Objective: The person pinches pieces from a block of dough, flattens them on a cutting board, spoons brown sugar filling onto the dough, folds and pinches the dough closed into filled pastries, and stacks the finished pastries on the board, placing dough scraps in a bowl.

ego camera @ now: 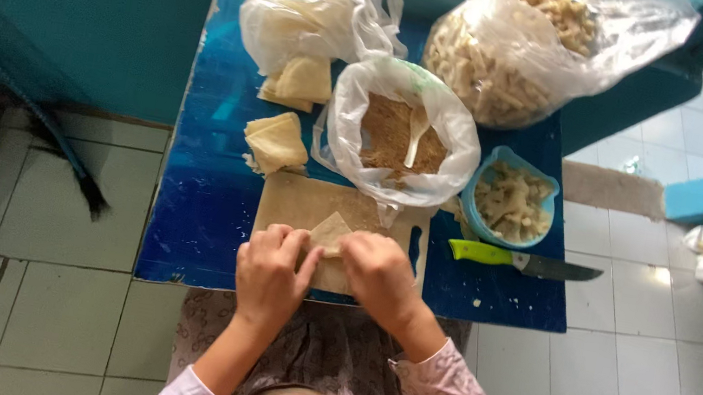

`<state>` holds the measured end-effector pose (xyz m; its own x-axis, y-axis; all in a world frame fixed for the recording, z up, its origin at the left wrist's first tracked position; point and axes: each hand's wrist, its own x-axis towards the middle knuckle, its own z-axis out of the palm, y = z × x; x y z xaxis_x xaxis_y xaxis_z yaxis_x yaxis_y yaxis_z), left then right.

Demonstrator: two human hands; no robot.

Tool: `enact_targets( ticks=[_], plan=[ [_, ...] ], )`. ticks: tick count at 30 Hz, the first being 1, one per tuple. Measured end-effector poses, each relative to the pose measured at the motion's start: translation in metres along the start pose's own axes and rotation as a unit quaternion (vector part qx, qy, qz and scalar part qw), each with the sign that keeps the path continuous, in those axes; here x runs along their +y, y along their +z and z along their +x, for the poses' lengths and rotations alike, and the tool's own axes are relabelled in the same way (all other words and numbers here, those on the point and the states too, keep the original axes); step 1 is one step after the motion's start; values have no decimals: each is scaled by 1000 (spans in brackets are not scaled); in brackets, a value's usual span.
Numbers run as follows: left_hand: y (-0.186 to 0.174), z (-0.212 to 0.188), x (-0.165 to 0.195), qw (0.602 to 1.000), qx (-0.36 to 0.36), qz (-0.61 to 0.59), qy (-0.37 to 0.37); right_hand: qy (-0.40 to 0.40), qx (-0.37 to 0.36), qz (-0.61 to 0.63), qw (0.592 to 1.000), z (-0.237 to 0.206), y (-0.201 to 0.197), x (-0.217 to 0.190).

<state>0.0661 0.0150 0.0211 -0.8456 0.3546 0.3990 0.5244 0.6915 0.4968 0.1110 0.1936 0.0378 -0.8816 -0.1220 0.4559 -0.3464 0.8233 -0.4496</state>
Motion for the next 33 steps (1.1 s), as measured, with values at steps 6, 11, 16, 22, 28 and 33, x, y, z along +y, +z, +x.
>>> enact_targets(
  ticks=[6,11,16,22,28,33],
  plan=[
    [31,-2,9,997,-52,-51,-26,304,190,4,933,38,-5,85],
    [48,2,15,983,-114,-128,-66,364,200,16,910,73,9,111],
    [57,3,2,967,-97,-223,-70,340,256,9,905,55,2,119],
    [69,-5,-8,946,-104,-277,-136,292,289,36,911,27,15,107],
    [58,-28,-9,967,-110,-141,-182,189,285,-42,939,30,52,112],
    [62,-47,-22,974,-73,-186,-109,399,224,298,838,29,73,117]
  ],
)
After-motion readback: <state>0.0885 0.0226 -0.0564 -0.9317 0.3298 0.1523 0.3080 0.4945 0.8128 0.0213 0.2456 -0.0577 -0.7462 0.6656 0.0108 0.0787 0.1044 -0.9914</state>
